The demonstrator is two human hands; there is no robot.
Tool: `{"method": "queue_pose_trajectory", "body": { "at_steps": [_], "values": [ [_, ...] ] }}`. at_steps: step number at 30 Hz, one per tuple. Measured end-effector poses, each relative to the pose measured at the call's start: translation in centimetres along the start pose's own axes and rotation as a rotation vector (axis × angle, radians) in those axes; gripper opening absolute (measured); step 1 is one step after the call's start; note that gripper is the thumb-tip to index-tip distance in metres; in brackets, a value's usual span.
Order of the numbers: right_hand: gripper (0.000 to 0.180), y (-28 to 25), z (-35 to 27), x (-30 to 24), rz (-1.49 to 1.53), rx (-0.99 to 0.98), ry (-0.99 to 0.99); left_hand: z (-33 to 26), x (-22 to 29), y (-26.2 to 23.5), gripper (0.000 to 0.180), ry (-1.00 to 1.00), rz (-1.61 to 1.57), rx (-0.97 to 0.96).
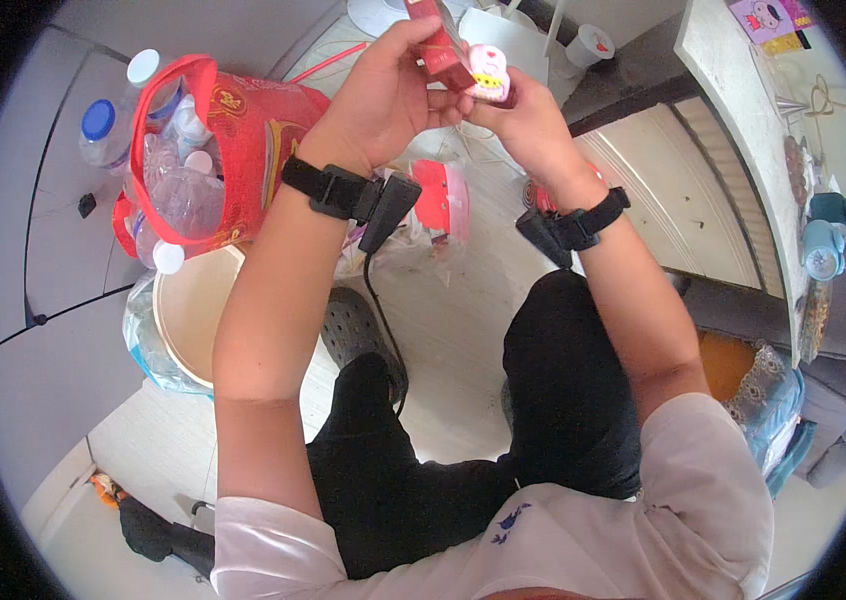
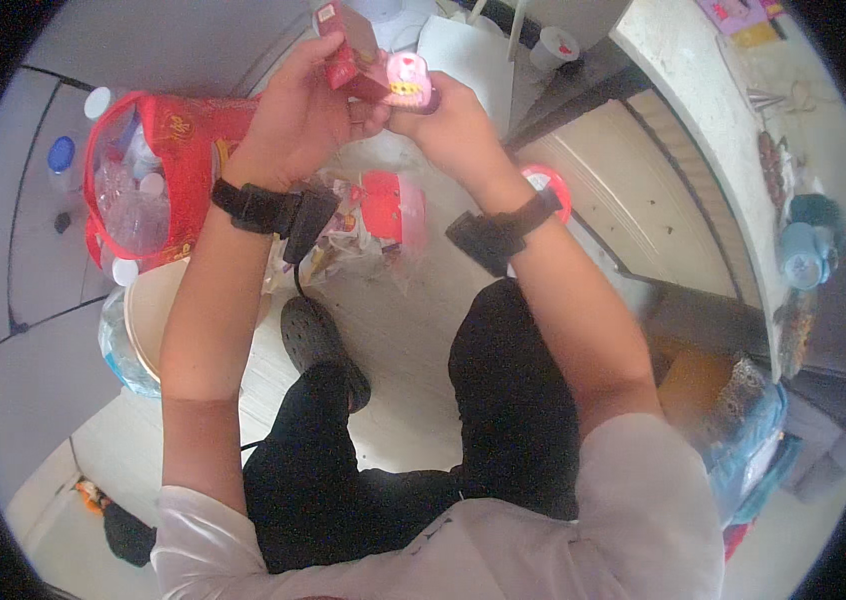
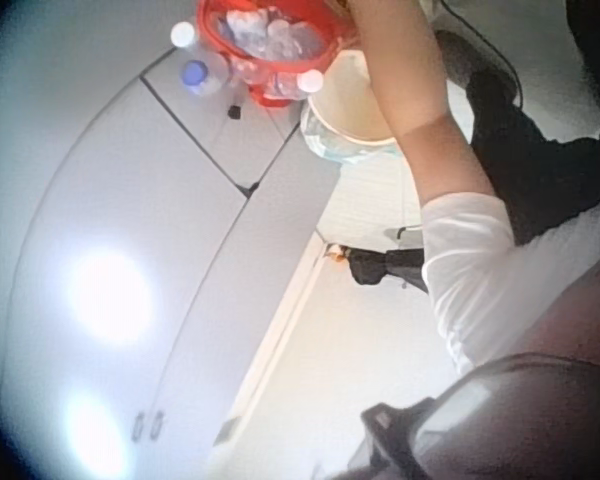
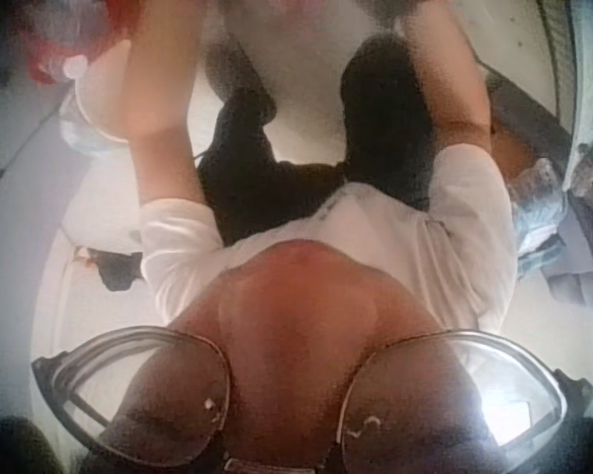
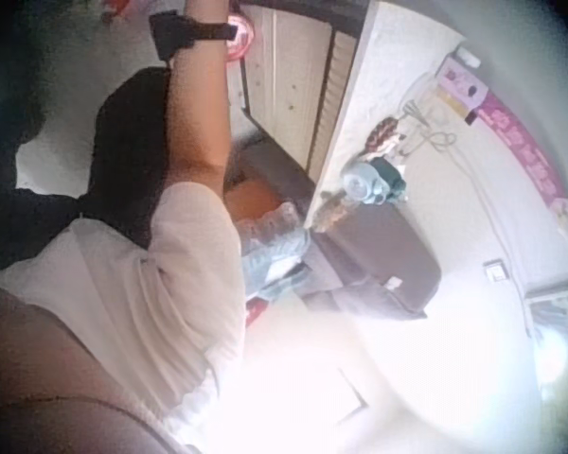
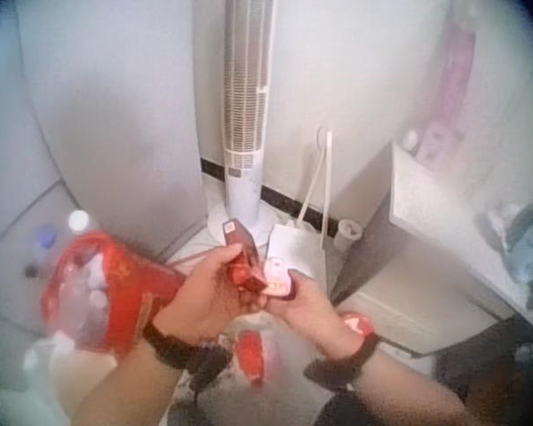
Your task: The person sits on the floor and handles various items including a red bag, a white bucket, and a plastic bag. They then pick up a white plastic stand and a power cord, proceeding to assemble the stand by inserting the cord into the base and securing it.
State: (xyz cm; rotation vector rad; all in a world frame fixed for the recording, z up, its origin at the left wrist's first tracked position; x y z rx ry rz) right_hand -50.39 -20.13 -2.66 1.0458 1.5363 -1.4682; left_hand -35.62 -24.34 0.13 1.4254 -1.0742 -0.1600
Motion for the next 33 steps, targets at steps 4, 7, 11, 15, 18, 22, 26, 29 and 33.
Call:
{"method": "queue_pose_trajectory", "body": {
  "at_steps": [4,7,11,15,18,22,26,29,33],
  "values": [
    [0.039,2.0,-1.3,-0.5,0.456,-0.039,0.146,-1.2,1.5,-0.8,0.046,-0.071,0.076,-0.120],
    [0.033,3.0,-1.6,-1.1,0.629,-0.045,0.172,-1.8,1.4,-1.4,0.049,-0.088,0.104,-0.164],
    [0.026,4.0,-2.4,-1.0,0.665,0.023,0.132,-2.8,0.2,-1.6,0.050,-0.148,0.111,-0.042],
    [0.030,4.4,-2.6,0.0,0.805,0.122,0.094,-3.6,-0.9,-2.5,0.052,-0.111,0.154,0.006],
    [0.037,4.1,-2.7,-0.5,0.862,0.153,0.063,-4.4,-1.3,-3.7,0.051,-0.051,0.204,0.068],
    [0.047,2.7,-2.6,0.3,0.714,0.227,-0.037,-4.9,-0.6,-4.5,0.048,-0.004,0.296,0.120],
    [0.057,1.4,-2.7,0.5,0.268,0.206,-0.165,-5.0,0.0,-3.6,0.051,0.328,0.722,0.030],
    [0.062,1.3,-3.5,-1.2,0.253,0.159,-0.216,-5.2,-0.2,-2.3,0.059,0.390,0.991,-0.195],
    [0.063,1.3,-3.9,-2.0,0.168,0.067,-0.343,-4.9,-1.2,-1.8,0.059,0.296,0.862,-0.378]
  ]
}}
Point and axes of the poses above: each hand's wrist, its own z-axis towards the middle knuckle, its own y-axis out of the palm, x = y × z, the point moved 5 cm from there along z, towards the middle knuckle, and after that the axes turned 12 degrees about -z, right-handed, at the moved point
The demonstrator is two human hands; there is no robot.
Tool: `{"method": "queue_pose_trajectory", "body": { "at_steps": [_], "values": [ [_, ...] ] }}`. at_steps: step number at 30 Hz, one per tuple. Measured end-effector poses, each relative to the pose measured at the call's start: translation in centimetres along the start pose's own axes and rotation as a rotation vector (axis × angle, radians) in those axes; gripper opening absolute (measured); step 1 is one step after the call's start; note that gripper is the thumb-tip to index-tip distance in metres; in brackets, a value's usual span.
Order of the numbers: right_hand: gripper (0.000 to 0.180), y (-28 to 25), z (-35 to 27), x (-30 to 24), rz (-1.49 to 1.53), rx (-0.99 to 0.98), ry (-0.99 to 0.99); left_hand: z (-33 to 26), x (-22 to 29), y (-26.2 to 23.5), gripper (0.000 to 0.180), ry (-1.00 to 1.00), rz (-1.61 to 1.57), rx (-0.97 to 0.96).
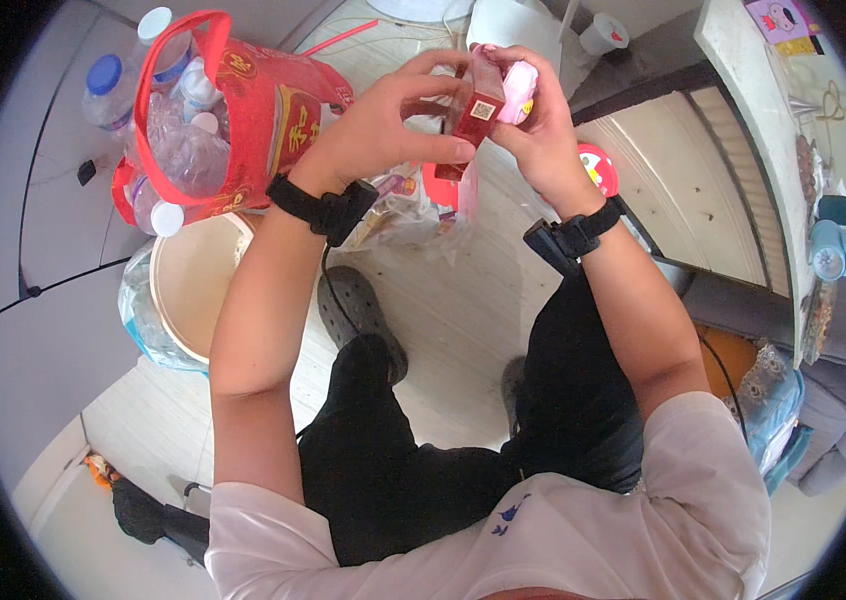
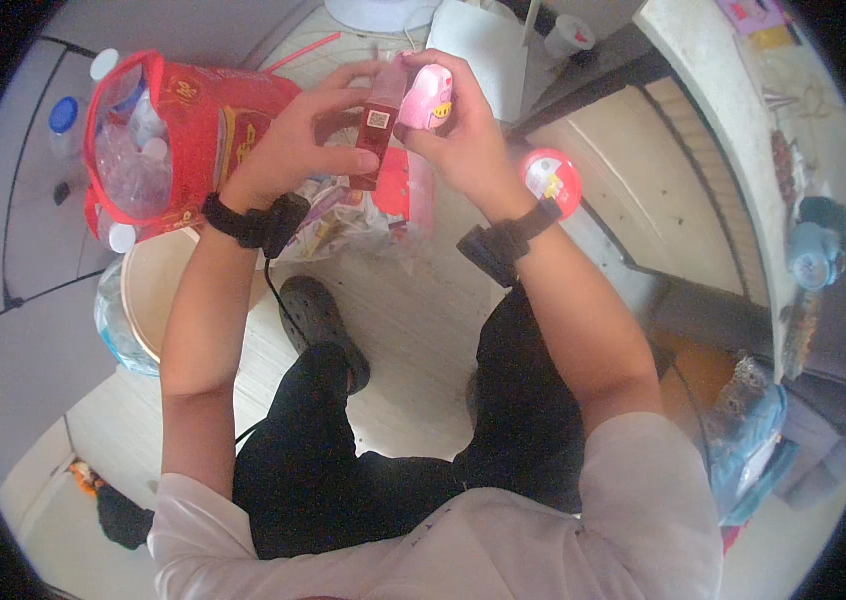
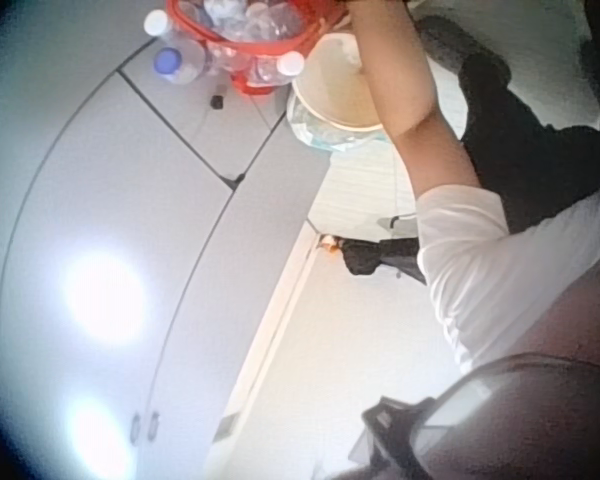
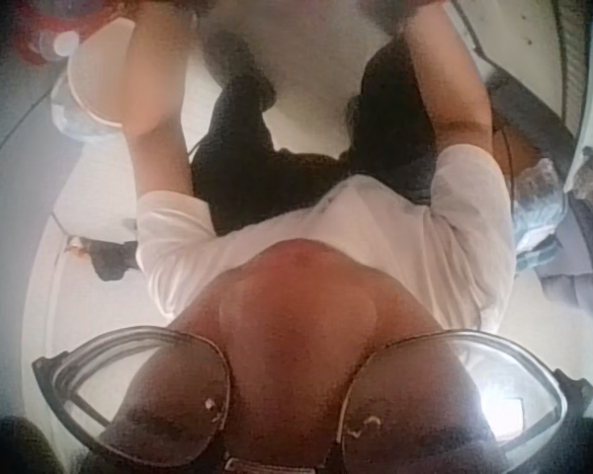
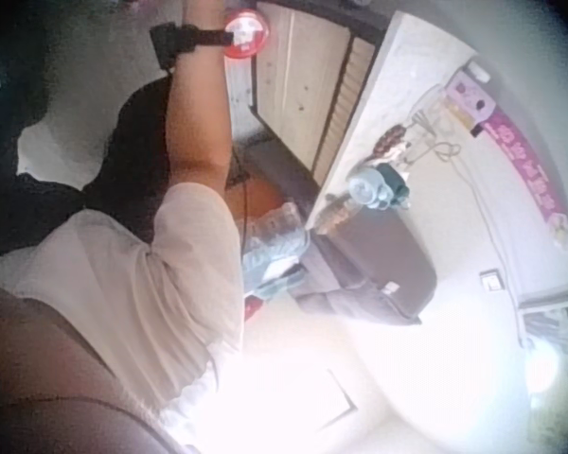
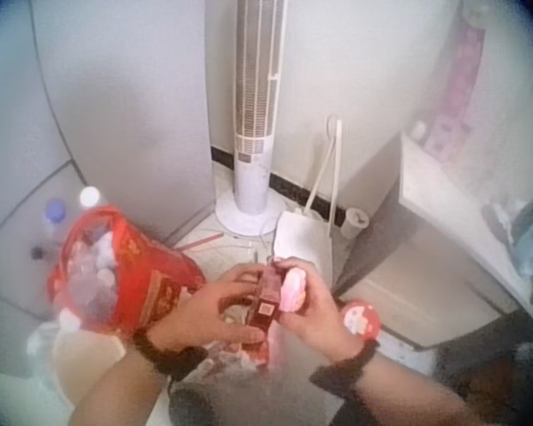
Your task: The person sits on the floor and handles various items including a red bag, a white bucket, and a plastic bag. They then pick up a white plastic stand and a power cord, proceeding to assemble the stand by inserting the cord into the base and securing it.
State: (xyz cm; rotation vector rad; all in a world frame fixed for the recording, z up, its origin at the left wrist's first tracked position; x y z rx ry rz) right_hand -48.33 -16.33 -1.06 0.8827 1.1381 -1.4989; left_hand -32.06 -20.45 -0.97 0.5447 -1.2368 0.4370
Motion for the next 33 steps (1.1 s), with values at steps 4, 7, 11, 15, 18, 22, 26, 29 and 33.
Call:
{"method": "queue_pose_trajectory", "body": {
  "at_steps": [4,7,11,15,18,22,26,29,33],
  "values": [
    [0.064,-0.3,-0.1,1.1,0.078,-0.037,0.073,-0.4,-0.9,-0.5,0.060,-0.052,-0.074,0.078],
    [0.064,-0.3,0.0,1.7,0.221,-0.031,0.102,-0.8,-1.5,-0.5,0.064,-0.048,-0.071,0.104],
    [0.061,-0.8,0.2,2.6,0.195,0.015,0.057,-1.2,-1.7,0.5,0.072,-0.148,-0.082,0.092],
    [0.054,-0.1,-0.1,2.6,0.460,0.017,0.235,-1.0,-1.6,1.8,0.061,-0.034,-0.057,0.084],
    [0.050,0.4,-0.3,2.2,0.553,0.020,0.300,-1.1,-2.0,2.2,0.060,-0.046,-0.141,0.081],
    [0.043,0.6,-0.5,3.7,0.484,0.076,0.321,-1.1,-3.4,2.7,0.073,-0.068,-0.198,0.044],
    [0.037,0.6,-0.5,4.0,0.274,0.141,0.350,-1.0,-3.2,2.9,0.078,-0.179,-0.131,-0.003],
    [0.036,1.0,-0.5,3.6,0.356,0.153,0.381,-1.1,-3.8,3.4,0.075,-0.183,-0.223,-0.008],
    [0.031,-0.6,-0.6,5.4,0.229,0.243,0.395,0.2,-3.5,4.2,0.058,-0.139,-0.188,0.016]
  ]
}}
Point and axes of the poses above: each hand's wrist, its own z-axis towards the middle knuckle, its own y-axis out of the palm, x = y × z, the point moved 5 cm from there along z, towards the middle knuckle, and after that the axes turned 12 degrees about -z, right-handed, at the moved point
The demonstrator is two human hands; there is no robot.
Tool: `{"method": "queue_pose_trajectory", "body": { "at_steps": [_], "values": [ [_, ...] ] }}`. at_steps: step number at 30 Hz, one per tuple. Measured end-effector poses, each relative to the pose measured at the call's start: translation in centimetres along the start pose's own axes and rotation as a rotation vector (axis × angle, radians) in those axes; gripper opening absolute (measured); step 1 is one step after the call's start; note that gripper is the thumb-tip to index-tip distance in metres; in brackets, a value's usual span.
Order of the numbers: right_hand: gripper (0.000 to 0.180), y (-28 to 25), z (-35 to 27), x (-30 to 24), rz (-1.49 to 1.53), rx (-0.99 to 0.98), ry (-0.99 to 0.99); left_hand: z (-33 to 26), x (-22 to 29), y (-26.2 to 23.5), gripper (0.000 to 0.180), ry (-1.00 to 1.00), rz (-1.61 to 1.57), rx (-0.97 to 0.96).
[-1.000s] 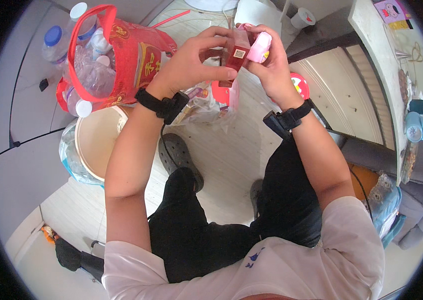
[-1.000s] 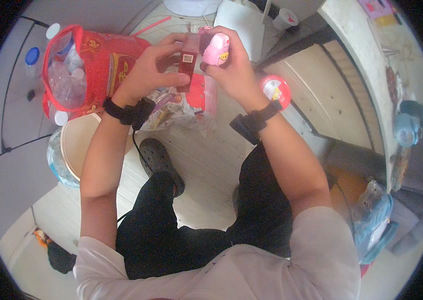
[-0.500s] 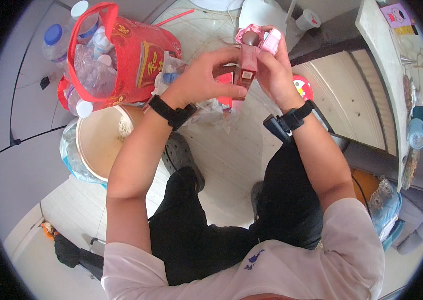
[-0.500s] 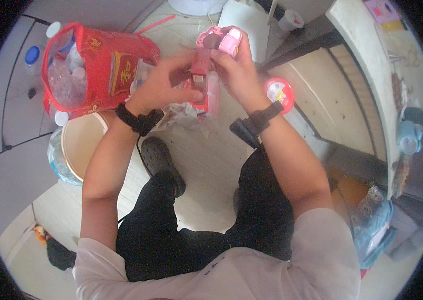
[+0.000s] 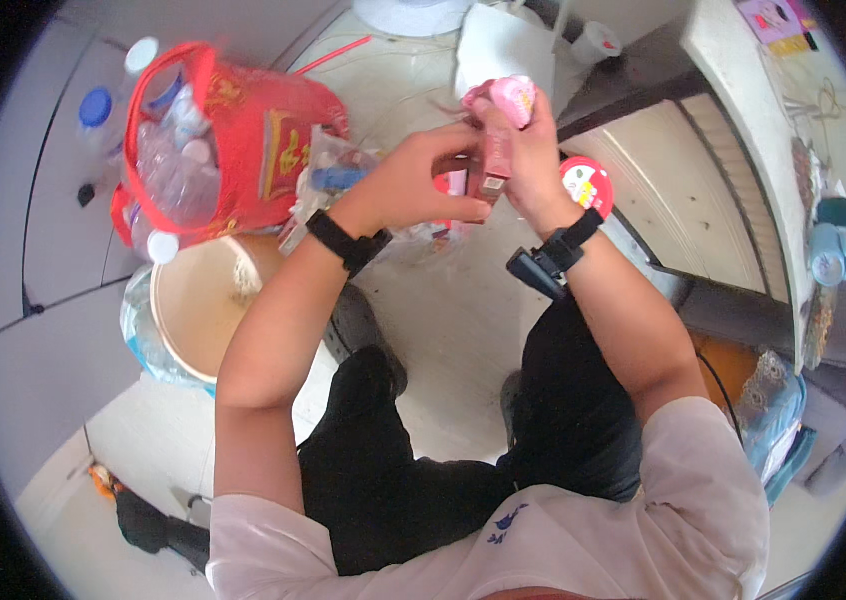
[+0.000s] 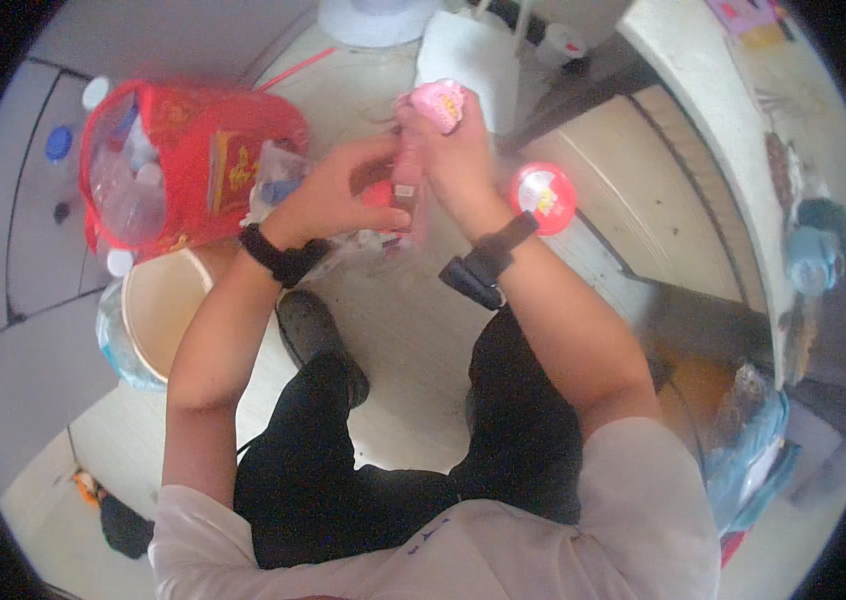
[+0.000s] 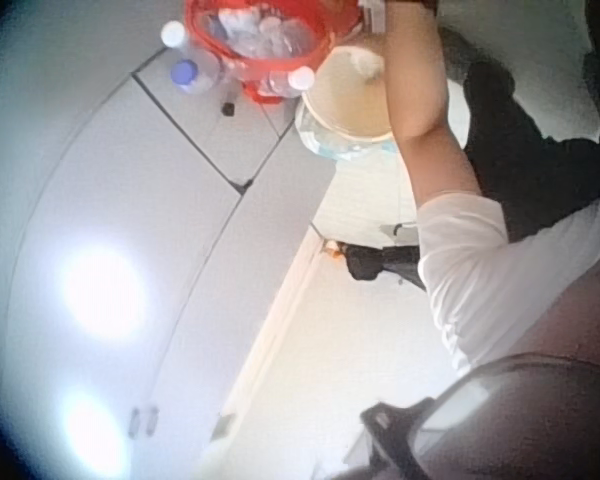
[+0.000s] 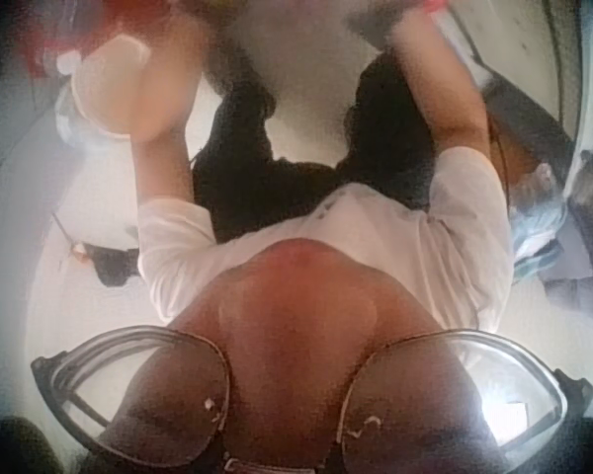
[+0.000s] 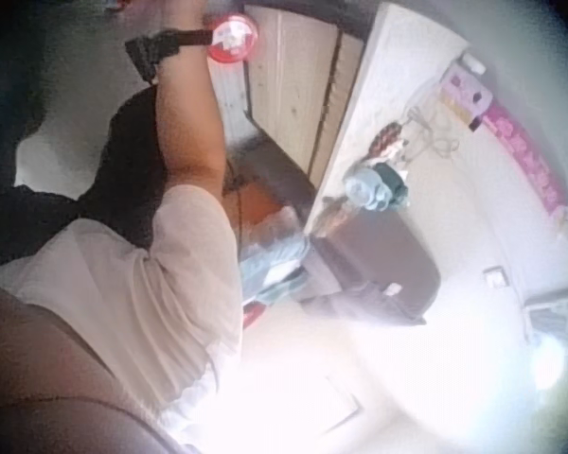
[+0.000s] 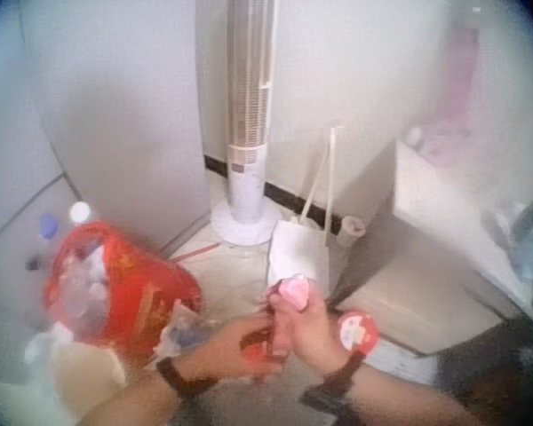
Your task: The person sits on the floor and handles various items including a red bag, a white bucket, and a plastic bag. They then pick up a white plastic stand and a power cord, proceeding to assemble the stand by inserting the cord into the base and securing it.
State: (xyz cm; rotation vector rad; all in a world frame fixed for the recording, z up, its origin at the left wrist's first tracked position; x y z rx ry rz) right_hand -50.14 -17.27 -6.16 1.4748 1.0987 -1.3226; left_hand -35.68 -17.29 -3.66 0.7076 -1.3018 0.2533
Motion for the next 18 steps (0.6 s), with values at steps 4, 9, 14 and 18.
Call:
{"method": "queue_pose_trajectory", "body": {
  "at_steps": [4,9,14,18],
  "values": [
    [0.030,-0.8,0.4,0.5,0.044,0.160,-0.013,0.8,0.7,-0.2,0.056,-0.032,0.157,-0.016],
    [0.037,-4.6,0.3,-1.3,-0.140,0.280,-0.027,3.7,6.2,0.8,0.051,-0.002,0.563,-0.021],
    [0.041,-7.2,1.0,2.7,-0.116,0.242,0.018,9.3,11.4,4.1,0.037,0.342,0.717,0.168],
    [0.043,-6.3,-0.2,1.8,-0.195,0.126,0.088,14.1,12.7,9.3,0.033,0.613,0.983,0.246]
  ]
}}
Point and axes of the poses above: each hand's wrist, its own z-axis towards the middle knuckle, its own y-axis out of the palm, x = y × z, the point moved 5 cm from there along z, towards the middle knuckle, and after that the axes turned 12 degrees about -z, right-handed, at the moved point
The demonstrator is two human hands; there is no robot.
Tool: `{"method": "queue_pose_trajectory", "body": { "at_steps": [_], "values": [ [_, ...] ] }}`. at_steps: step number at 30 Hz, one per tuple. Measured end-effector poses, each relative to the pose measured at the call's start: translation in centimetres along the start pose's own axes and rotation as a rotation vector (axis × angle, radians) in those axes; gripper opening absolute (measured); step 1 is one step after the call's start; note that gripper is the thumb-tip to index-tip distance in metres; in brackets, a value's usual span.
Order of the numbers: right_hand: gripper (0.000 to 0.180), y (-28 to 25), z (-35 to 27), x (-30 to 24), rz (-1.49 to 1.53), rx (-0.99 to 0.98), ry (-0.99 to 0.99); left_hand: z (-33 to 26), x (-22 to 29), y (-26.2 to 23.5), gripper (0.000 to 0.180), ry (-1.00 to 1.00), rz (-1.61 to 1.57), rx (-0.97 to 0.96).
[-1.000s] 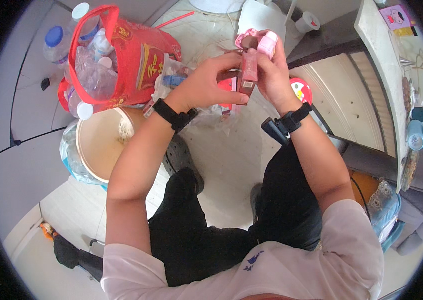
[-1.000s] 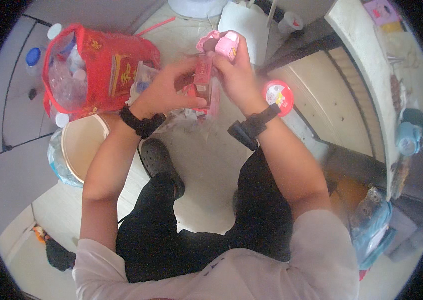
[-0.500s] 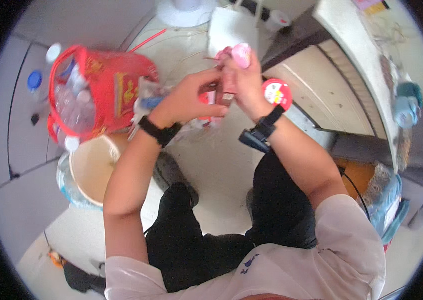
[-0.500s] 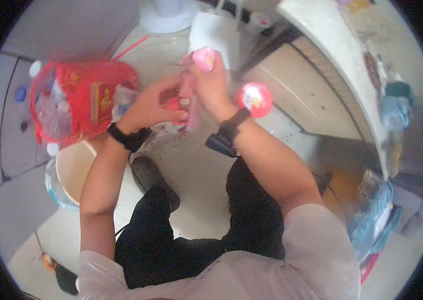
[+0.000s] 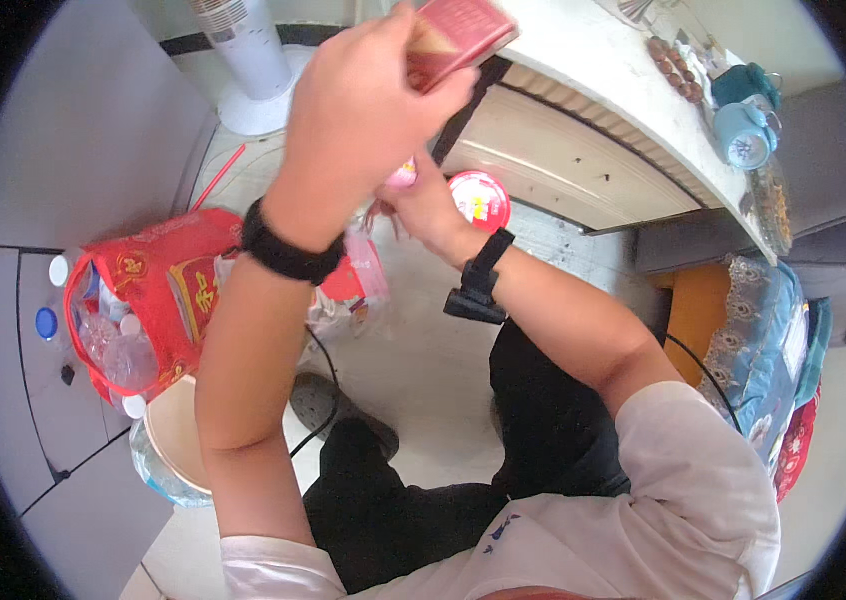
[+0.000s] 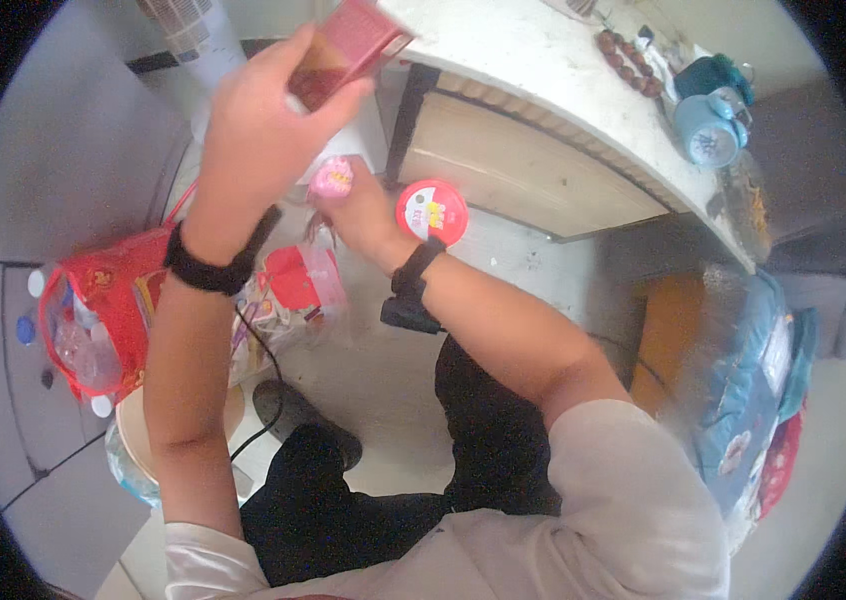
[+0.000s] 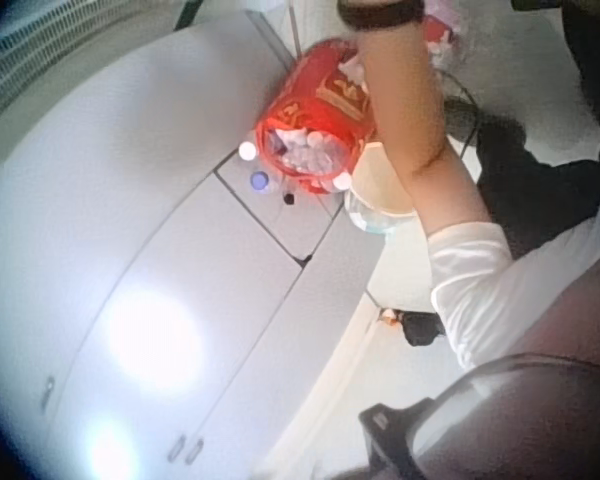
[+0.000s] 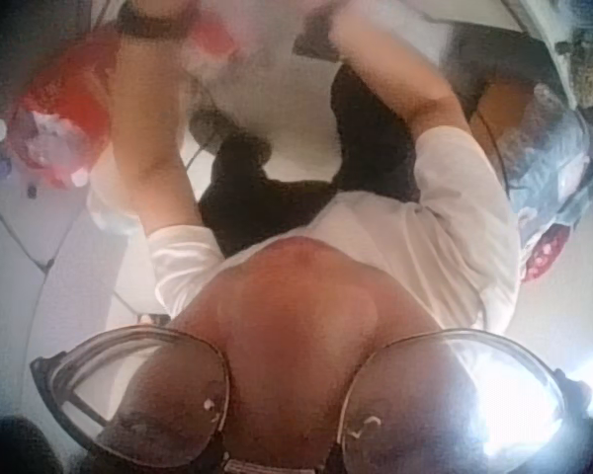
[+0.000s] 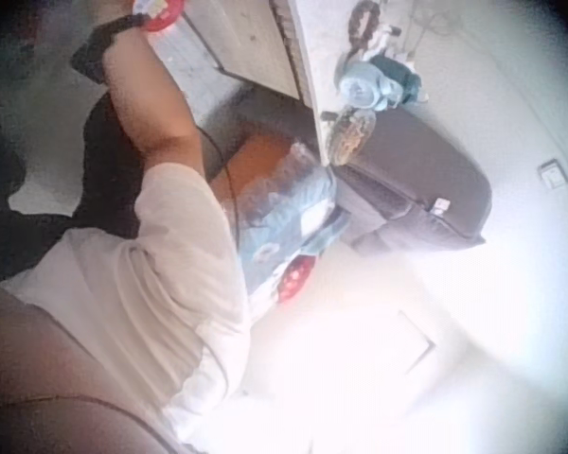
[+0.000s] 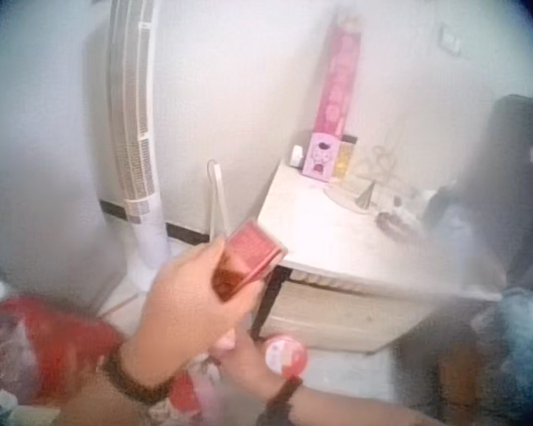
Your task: The person sits on the floor and handles various items including a red bag, a white bucket, and a plastic bag. They then pick up a white plastic stand and a power cord, proceeding to assemble the stand by inserting the cord into the base and securing it.
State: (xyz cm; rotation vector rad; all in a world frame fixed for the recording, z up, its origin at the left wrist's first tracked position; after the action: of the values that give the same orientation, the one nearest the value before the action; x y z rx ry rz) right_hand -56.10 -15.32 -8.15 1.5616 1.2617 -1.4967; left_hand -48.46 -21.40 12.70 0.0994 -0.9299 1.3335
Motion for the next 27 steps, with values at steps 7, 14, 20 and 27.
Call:
{"method": "queue_pose_trajectory", "body": {
  "at_steps": [7,14,20,27],
  "values": [
    [0.053,-1.6,-1.7,-5.1,-0.183,0.000,-0.294,5.4,4.3,4.9,0.041,0.147,0.197,0.058],
    [0.053,-1.8,-0.4,-1.6,-0.384,-0.128,0.011,-0.3,-0.9,2.1,0.042,0.421,-0.001,0.172],
    [0.025,2.5,-0.9,-0.3,-0.263,-0.402,0.100,-12.8,-9.2,0.5,0.045,-0.155,-0.263,-0.406],
    [0.030,6.5,-2.2,0.7,0.010,-0.680,0.255,-18.7,-12.0,-2.7,0.050,-0.496,-0.565,-0.416]
  ]
}}
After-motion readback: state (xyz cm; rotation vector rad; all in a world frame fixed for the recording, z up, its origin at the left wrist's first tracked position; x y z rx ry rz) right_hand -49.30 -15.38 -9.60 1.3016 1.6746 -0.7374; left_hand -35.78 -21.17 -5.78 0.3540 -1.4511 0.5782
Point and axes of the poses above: each hand's wrist, its own z-axis towards the middle knuckle, its own y-axis out of the palm, x = y × z, the point moved 5 cm from there along z, towards the middle knuckle, and after that the axes turned 12 degrees about -z, right-handed, at the moved point
